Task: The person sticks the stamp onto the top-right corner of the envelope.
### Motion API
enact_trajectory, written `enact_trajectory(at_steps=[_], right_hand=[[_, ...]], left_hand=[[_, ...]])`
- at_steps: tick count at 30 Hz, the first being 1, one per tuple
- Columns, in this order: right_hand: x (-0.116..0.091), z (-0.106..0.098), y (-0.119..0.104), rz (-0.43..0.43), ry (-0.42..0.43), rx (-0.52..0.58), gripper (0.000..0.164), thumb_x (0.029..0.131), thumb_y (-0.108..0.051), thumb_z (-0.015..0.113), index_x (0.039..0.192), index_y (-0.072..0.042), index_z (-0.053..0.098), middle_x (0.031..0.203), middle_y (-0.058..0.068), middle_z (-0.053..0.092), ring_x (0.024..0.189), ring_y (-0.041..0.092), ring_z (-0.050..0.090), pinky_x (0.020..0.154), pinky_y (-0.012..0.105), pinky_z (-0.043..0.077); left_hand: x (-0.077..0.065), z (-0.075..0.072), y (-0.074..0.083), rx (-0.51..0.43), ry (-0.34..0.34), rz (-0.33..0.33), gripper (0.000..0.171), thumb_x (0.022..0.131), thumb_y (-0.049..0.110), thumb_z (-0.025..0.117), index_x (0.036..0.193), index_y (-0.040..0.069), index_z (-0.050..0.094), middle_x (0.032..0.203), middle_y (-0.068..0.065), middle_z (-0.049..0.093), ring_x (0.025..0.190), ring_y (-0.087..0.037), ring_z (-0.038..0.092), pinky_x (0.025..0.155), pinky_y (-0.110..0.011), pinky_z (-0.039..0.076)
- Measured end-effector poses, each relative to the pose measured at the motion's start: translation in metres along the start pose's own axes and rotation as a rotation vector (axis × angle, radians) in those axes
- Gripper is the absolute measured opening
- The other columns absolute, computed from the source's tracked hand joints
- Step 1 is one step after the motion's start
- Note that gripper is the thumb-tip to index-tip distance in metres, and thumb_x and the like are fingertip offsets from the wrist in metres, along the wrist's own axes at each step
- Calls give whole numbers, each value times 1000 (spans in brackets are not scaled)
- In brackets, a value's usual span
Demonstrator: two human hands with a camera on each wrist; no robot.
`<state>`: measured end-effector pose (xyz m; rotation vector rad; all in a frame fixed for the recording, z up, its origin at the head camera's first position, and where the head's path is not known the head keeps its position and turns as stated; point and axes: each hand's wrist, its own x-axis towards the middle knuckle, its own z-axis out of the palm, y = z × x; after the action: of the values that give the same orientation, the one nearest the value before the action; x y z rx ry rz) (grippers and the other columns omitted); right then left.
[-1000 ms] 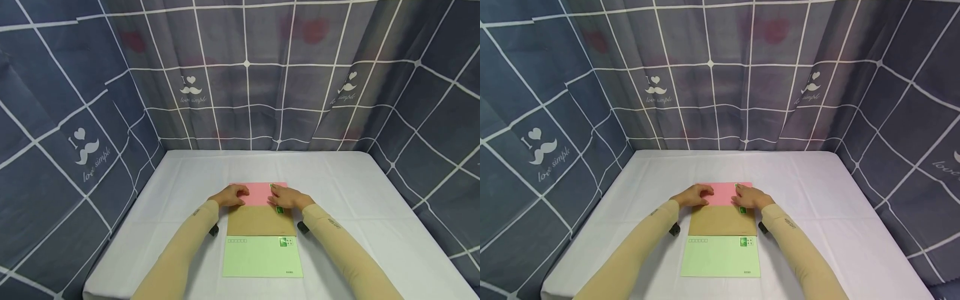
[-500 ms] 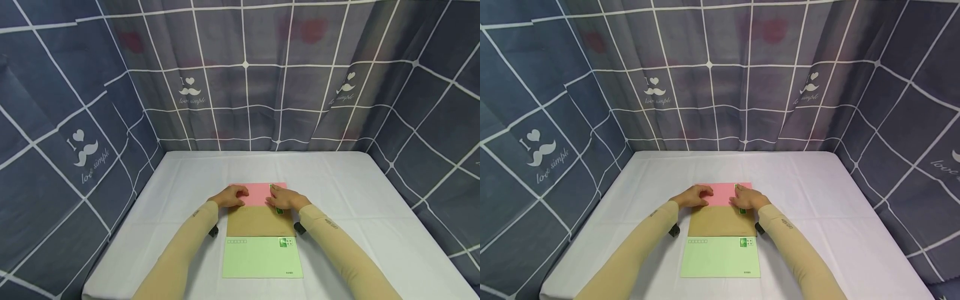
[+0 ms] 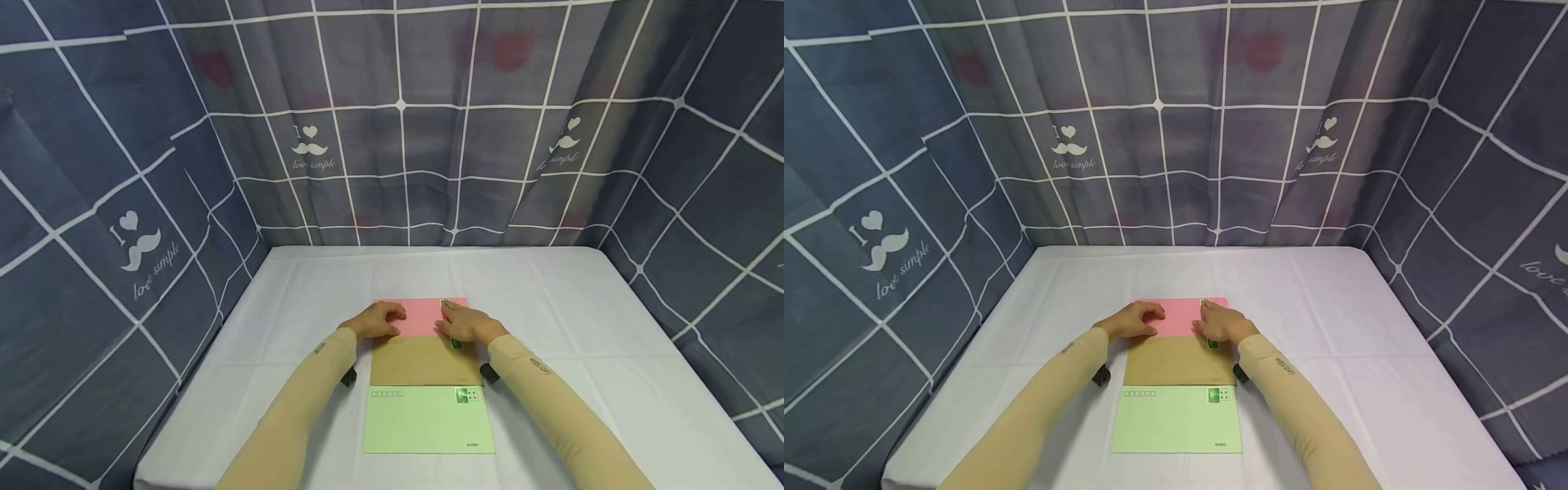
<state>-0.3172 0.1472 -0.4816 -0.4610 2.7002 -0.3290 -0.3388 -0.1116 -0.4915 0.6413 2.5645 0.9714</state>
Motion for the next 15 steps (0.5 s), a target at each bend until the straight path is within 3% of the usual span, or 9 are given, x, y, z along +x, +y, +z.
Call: enact_trajectory(at_steps=[15], right_hand=[[0,4,3,-26,46,43,67,106,-47,36,158,-6,25,167,11,21,154,31,21,125,49,23]], left_hand=[[0,1,-1,-1,4,6,33,86,4,76,117,8,68,129,-7,65,132,-24,52,117,-43,38]])
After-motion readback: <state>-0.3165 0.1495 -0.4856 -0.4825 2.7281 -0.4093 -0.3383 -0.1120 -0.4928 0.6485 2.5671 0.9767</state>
